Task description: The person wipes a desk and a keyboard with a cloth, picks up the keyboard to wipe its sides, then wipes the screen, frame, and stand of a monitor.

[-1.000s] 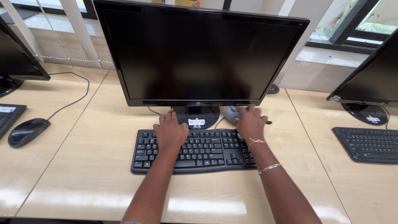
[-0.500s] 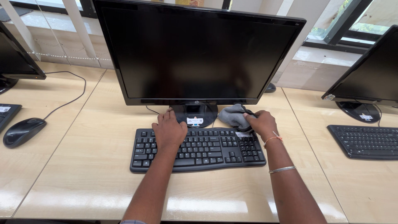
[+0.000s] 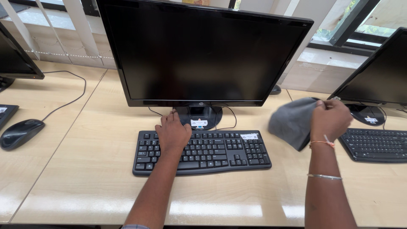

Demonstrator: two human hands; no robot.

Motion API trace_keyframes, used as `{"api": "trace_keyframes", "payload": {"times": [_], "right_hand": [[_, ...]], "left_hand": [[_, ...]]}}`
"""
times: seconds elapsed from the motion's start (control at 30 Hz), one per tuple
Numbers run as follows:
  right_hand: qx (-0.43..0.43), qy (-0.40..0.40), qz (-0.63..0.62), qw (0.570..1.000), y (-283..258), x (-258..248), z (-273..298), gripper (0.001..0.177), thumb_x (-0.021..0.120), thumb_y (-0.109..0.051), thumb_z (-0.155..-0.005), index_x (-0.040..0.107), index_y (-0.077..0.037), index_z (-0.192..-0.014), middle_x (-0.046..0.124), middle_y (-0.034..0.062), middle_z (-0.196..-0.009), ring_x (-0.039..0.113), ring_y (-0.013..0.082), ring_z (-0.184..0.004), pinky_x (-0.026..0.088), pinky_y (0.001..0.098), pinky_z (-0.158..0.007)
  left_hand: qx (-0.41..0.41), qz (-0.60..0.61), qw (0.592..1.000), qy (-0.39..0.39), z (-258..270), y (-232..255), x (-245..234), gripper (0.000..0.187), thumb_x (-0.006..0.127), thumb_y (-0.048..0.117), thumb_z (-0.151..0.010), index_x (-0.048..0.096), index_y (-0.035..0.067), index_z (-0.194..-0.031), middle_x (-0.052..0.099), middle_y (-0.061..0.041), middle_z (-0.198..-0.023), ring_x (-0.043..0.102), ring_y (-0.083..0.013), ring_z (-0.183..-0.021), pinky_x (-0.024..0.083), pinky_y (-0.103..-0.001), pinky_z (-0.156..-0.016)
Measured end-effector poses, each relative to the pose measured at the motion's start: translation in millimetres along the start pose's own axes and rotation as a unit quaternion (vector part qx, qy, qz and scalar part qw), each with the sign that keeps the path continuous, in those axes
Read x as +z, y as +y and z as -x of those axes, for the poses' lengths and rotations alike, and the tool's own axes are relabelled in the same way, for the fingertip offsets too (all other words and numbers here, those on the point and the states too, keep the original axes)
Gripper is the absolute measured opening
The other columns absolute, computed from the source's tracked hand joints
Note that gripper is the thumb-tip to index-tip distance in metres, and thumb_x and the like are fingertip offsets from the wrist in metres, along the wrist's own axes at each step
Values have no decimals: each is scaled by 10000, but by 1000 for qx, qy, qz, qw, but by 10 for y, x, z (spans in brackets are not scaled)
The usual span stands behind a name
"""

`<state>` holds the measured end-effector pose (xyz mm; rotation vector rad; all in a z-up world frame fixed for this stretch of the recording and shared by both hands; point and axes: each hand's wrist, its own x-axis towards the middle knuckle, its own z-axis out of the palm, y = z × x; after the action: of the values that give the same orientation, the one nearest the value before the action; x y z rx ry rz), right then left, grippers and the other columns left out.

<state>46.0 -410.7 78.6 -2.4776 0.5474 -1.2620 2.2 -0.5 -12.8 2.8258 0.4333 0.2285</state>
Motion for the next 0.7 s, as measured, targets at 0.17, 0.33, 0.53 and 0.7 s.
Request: {"api": "trace_keyframes", "payload": {"times": [0.17,0.33,0.53,0.7], "right_hand": [[-81,-142,38,986,-555,219,437,129,732,-178,-934,821,-85,-920,779,135,-825,717,343,-864,483,554,-881],[-110,-299,-290,902,-1231,578,1326,203,721,-189,-925,765,-7,-1001,772,170,-910,757,306,-810,587,404,-775],[-243,-369,-314,841,-1797,833,1925,192,663,-57,-905,778,-20,-1054,746,180,-1062,686,350,-1016,520,412,-962],[-343,-335,-307,822,-1865,1025,1974,269,600,50,-862,742,3,-1085,699,164,-1165,620,353,-1140,490,425,-1015]], "left_hand": [[3,-9,1000,3,1,-8,0,714,476,335,-880,407,43,-1529,495,-81,-1517,420,-215,-1375,427,-477,-1019],[-1,-1,1000,-5,15,4,-12,712,463,362,-910,401,46,-1545,508,-70,-1514,434,-203,-1367,431,-469,-1026],[-1,16,1000,-5,23,13,-77,778,539,467,-882,402,41,-1518,489,-80,-1514,398,-226,-1385,408,-471,-1025],[-5,28,999,-18,34,19,-99,789,550,465,-874,412,39,-1524,499,-76,-1522,418,-216,-1381,416,-463,-1035]]}}
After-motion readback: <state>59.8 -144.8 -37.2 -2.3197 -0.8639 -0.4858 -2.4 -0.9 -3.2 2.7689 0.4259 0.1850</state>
